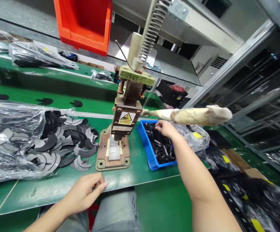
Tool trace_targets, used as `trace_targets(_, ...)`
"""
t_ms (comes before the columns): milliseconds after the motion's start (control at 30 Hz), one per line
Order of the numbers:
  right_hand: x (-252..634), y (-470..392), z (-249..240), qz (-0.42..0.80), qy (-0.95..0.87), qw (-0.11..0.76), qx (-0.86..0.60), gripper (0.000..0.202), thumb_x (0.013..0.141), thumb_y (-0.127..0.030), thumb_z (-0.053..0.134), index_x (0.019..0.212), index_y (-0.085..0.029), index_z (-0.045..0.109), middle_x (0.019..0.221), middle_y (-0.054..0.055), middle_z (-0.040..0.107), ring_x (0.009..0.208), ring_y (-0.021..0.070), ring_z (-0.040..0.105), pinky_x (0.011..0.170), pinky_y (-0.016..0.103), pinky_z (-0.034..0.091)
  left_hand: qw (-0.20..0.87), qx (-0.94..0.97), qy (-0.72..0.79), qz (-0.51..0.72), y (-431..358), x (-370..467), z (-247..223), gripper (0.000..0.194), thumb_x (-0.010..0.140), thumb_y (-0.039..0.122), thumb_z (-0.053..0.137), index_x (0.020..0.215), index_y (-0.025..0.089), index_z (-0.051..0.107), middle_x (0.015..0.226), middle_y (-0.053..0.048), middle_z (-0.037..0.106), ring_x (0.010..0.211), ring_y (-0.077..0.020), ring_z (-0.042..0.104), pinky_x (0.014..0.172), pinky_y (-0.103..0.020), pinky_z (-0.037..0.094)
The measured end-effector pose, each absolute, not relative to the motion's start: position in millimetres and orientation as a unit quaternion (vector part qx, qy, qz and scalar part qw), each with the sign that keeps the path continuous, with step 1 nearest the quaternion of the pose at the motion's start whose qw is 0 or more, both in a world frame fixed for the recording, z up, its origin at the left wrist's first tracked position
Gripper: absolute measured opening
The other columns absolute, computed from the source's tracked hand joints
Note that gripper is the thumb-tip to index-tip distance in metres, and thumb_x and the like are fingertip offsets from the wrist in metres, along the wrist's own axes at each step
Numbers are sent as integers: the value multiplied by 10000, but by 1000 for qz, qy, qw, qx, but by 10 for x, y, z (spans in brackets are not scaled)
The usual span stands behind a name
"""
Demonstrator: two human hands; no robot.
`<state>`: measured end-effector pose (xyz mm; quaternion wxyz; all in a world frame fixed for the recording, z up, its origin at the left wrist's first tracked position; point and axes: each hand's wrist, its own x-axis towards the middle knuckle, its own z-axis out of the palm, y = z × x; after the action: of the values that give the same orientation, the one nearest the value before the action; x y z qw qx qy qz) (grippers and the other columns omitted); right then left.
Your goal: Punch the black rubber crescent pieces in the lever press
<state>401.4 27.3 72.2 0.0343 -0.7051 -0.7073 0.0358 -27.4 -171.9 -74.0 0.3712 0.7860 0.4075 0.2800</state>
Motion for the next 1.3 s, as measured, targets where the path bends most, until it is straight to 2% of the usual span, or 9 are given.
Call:
trace_targets(167,4092,-224,469,88,-697,-82,-707,359,981,-440,661,1227,-178,663,1240,81,696,1091,193,689,970,427,612,361,790,417,267,-1739,-275,-760,322,1022,449,540,785,235,580,696,-2,638,641,-177,605,626,-269,459)
trace_targets(367,4008,-356,324,55,-695,-78,-712,354,983,-448,654,1217,-183,667,1269,87,687,1138,205,675,1009,446,594,355,791,422,263,-1777,-274,-753,296,1021,440,556,812,231,574,707,9,620,651,-165,579,637,-266,449)
trace_targets(500,4010,-440,415,30,-709,1,-704,294,968,-425,673,1116,-171,689,1146,72,715,1069,195,681,988,434,585,376,777,425,271,-1787,-283,-736,298,1029,437,558,819,225,568,732,7,619,675,-158,575,651,-261,449)
trace_targets(633,3924,-676,593,2,-730,154,-666,186,971,-317,633,1071,-187,720,1034,99,742,1010,216,684,976,412,564,402,752,433,292,-1769,-283,-712,325,1028,446,566,801,213,577,724,6,611,667,-150,564,647,-255,452)
trace_targets(767,3469,-1105,541,18,-775,283,-565,252,1004,-325,586,1205,-251,720,1171,81,746,1105,219,696,1021,435,579,411,724,440,336,-1793,-229,-591,284,1018,407,597,820,204,606,700,15,585,618,-130,516,597,-240,427)
trace_targets(933,2654,-1624,111,106,-806,426,-398,560,952,-190,677,1479,-300,526,1084,41,777,995,185,746,953,405,637,389,713,411,414,-1852,-137,-339,124,992,322,663,1030,206,636,785,13,612,643,-118,543,603,-235,452)
trace_targets(1067,2263,-1784,-161,164,-793,459,-365,666,927,-136,699,1526,-300,459,1089,26,791,987,168,769,969,373,649,385,718,394,425,-1869,-144,-254,229,977,284,695,1184,215,625,909,-23,679,678,-118,591,616,-240,495)
trace_targets(1200,2138,-1790,-263,183,-786,468,-359,659,927,-121,694,1519,-299,466,1097,19,799,1001,157,777,980,350,651,381,727,386,421,-1895,-182,-267,258,971,263,706,1215,214,639,810,3,643,629,-113,579,592,-236,503)
trace_targets(1300,2106,-1799,-293,185,-792,464,-352,654,932,-120,683,1522,-293,460,1108,27,803,1010,163,778,976,360,655,367,740,363,431,-1900,-178,-281,247,969,233,703,1211,218,653,935,-38,695,659,-110,604,602,-240,522)
